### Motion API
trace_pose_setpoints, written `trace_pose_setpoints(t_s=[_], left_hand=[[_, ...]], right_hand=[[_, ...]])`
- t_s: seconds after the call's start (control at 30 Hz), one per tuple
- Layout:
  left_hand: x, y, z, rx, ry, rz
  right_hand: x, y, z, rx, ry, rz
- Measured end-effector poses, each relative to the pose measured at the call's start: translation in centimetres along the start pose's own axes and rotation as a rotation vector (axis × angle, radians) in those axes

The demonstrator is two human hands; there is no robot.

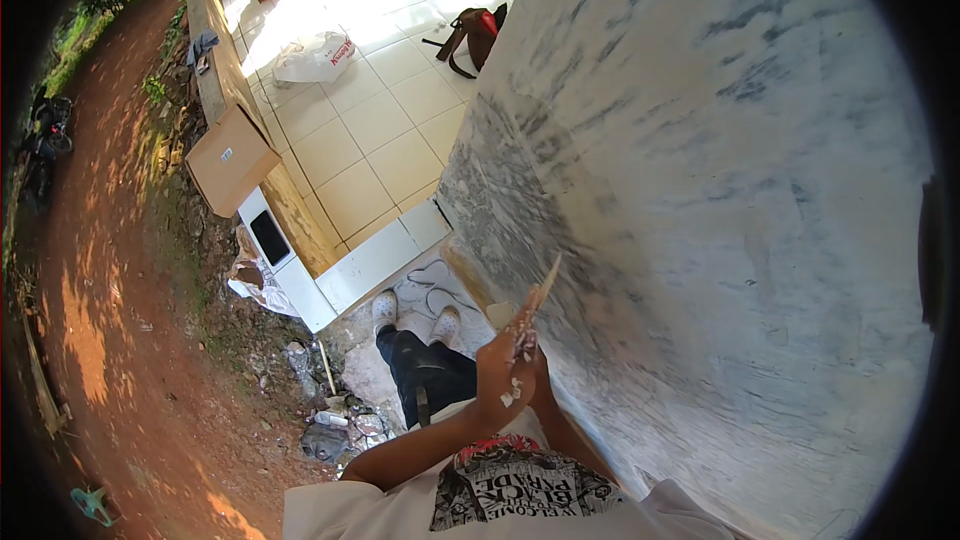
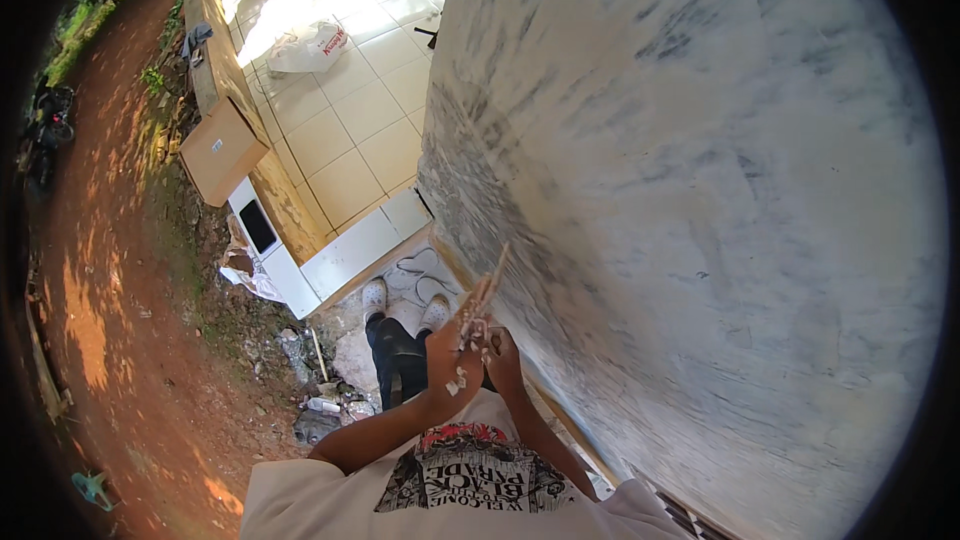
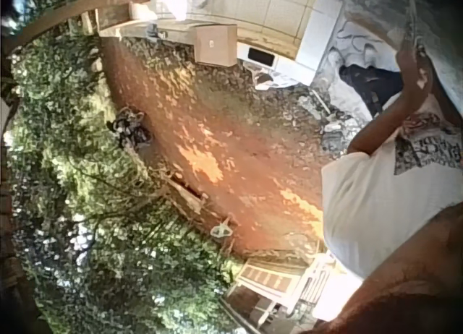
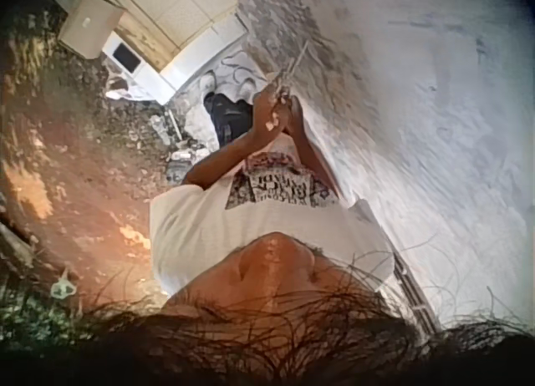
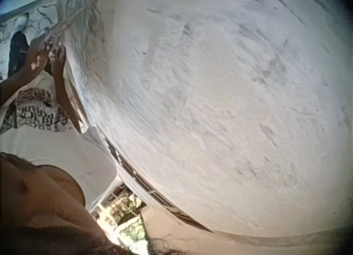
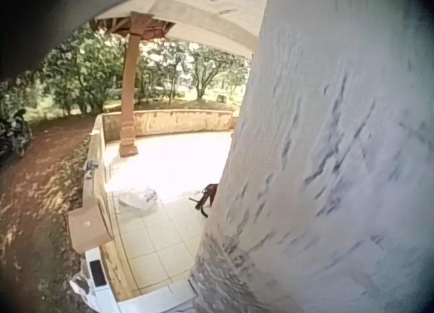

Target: The person applies and smooths wall putty onto an exterior wall using a putty knife.

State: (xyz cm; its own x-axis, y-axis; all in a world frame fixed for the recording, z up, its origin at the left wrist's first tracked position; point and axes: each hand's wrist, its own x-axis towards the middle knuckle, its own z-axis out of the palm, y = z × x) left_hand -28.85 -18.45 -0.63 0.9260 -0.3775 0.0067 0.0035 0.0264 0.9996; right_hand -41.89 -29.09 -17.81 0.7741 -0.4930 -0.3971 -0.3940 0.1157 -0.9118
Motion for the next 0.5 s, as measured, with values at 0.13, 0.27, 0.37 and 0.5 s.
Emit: trace_pose_setpoints(t_s=[0.13,0.27,0.37,0.5], left_hand=[[11.6,-1.5,-3.7,-0.016,0.292,0.399],[16.8,-0.9,-2.6,0.075,0.204,0.446],[13.4,0.2,2.1,0.137,0.148,0.538],[4.5,-0.6,7.3,0.138,0.099,0.398]], right_hand=[[-0.1,0.9,0.2,0.132,0.049,0.050],[-1.0,0.6,0.5,0.118,0.034,0.069],[-1.9,1.9,-0.2,0.132,0.021,0.095],[-2.8,3.6,-0.2,0.203,0.138,0.041]])
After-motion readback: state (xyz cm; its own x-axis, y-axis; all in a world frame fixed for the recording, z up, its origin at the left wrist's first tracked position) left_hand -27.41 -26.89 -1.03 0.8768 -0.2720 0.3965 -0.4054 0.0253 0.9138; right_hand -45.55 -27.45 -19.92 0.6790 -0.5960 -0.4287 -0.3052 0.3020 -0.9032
